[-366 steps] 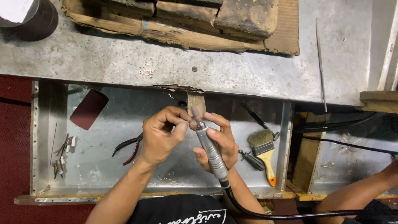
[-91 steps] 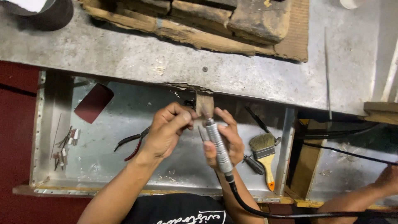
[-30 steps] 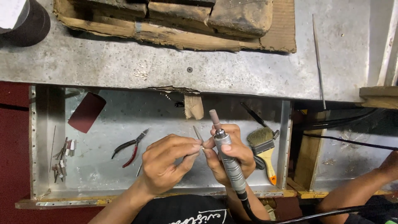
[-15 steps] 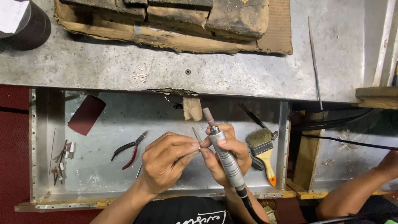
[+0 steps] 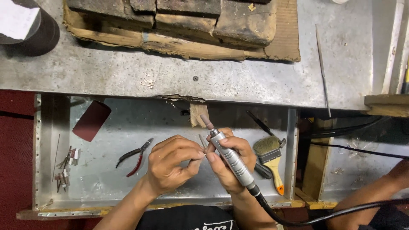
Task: Using a handheld rotary tool to polish or grind a small jewelry component at a workbench.
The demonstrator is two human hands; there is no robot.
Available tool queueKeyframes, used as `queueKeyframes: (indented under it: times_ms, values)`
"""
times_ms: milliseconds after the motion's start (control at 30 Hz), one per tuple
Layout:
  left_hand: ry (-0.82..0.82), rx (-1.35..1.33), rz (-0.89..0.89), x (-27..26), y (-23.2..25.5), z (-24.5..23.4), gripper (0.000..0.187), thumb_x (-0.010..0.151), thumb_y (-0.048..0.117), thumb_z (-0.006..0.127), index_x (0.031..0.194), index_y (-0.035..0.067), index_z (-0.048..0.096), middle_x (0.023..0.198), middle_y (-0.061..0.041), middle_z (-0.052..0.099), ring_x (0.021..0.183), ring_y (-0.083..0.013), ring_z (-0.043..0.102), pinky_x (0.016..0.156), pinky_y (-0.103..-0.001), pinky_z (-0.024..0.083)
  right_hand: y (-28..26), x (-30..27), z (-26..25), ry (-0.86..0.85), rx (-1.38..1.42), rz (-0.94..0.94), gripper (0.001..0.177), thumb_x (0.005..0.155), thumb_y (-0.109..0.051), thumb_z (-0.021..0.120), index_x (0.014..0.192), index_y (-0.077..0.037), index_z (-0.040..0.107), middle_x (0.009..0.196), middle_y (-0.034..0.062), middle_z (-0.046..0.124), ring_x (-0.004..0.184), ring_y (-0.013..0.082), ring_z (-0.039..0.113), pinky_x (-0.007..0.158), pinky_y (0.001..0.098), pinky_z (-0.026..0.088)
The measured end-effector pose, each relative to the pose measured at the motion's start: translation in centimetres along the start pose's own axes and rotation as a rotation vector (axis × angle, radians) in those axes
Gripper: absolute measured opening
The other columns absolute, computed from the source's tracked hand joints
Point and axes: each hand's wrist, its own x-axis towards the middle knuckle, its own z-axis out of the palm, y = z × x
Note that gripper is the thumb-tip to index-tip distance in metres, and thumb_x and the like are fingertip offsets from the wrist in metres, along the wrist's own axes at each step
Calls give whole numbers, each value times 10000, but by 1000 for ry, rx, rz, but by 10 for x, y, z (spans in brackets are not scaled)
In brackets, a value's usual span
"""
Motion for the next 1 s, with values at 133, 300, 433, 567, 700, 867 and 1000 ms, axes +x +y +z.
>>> queueKeyframes:
  times_ms: [133, 300, 433, 567, 700, 867, 1000]
  values:
    - [40, -57, -169, -11, -8, 2, 128, 872, -30, 672, 962, 49, 625, 868, -130, 721, 754, -233, 736, 678, -295, 604, 9, 0, 3, -13, -38, -47, 279, 963, -90, 694, 1216, -123, 580, 1019, 188, 637, 924, 235, 658, 891, 345, 583]
    - [367, -362, -549, -16, -35, 11, 81, 940, 38, 670, 892, -27, 664, 811, -164, 761, 718, -191, 715, 650, -319, 613, 38, 1, 6, 92, -367, -445, 428, 977, -439, 657, 1109, -31, 653, 824, 154, 768, 958, 365, 667, 1018, 547, 466]
    - [401, -464, -612, -18, -40, 15, 86, 931, 25, 690, 905, -51, 657, 831, -207, 757, 739, -201, 721, 679, -332, 629, 40, 3, 14, 107, -481, -475, 369, 943, -352, 683, 1073, -15, 609, 831, 149, 794, 987, 414, 717, 1048, 593, 460]
    - [433, -528, -688, -21, -43, 17, 121, 918, 38, 722, 927, -66, 661, 870, -227, 759, 783, -200, 724, 714, -336, 639, 44, 3, 13, 96, -500, -480, 345, 939, -313, 707, 1054, -14, 578, 868, 134, 803, 1066, 430, 716, 1097, 582, 419]
    - [373, -473, -767, -22, -40, 15, 88, 928, 120, 718, 970, 55, 676, 969, -97, 760, 861, -176, 761, 782, -274, 660, 36, -2, 13, 27, -568, -381, 321, 1018, -342, 611, 1155, -62, 537, 1074, 209, 677, 1183, 474, 682, 1159, 644, 445]
    - [346, -449, -675, -20, -41, 14, 78, 945, 120, 710, 950, 64, 657, 931, -106, 758, 832, -172, 743, 740, -253, 609, 36, -2, 15, 26, -564, -374, 313, 1009, -329, 619, 1151, -57, 555, 1087, 210, 679, 1192, 484, 679, 1151, 646, 460]
    - [343, -404, -676, -21, -40, 14, 46, 935, 73, 704, 947, 53, 665, 955, -109, 760, 843, -178, 752, 729, -248, 617, 36, -3, 14, 14, -552, -372, 309, 1003, -313, 630, 1163, -58, 555, 1087, 180, 682, 1204, 491, 671, 1142, 652, 468]
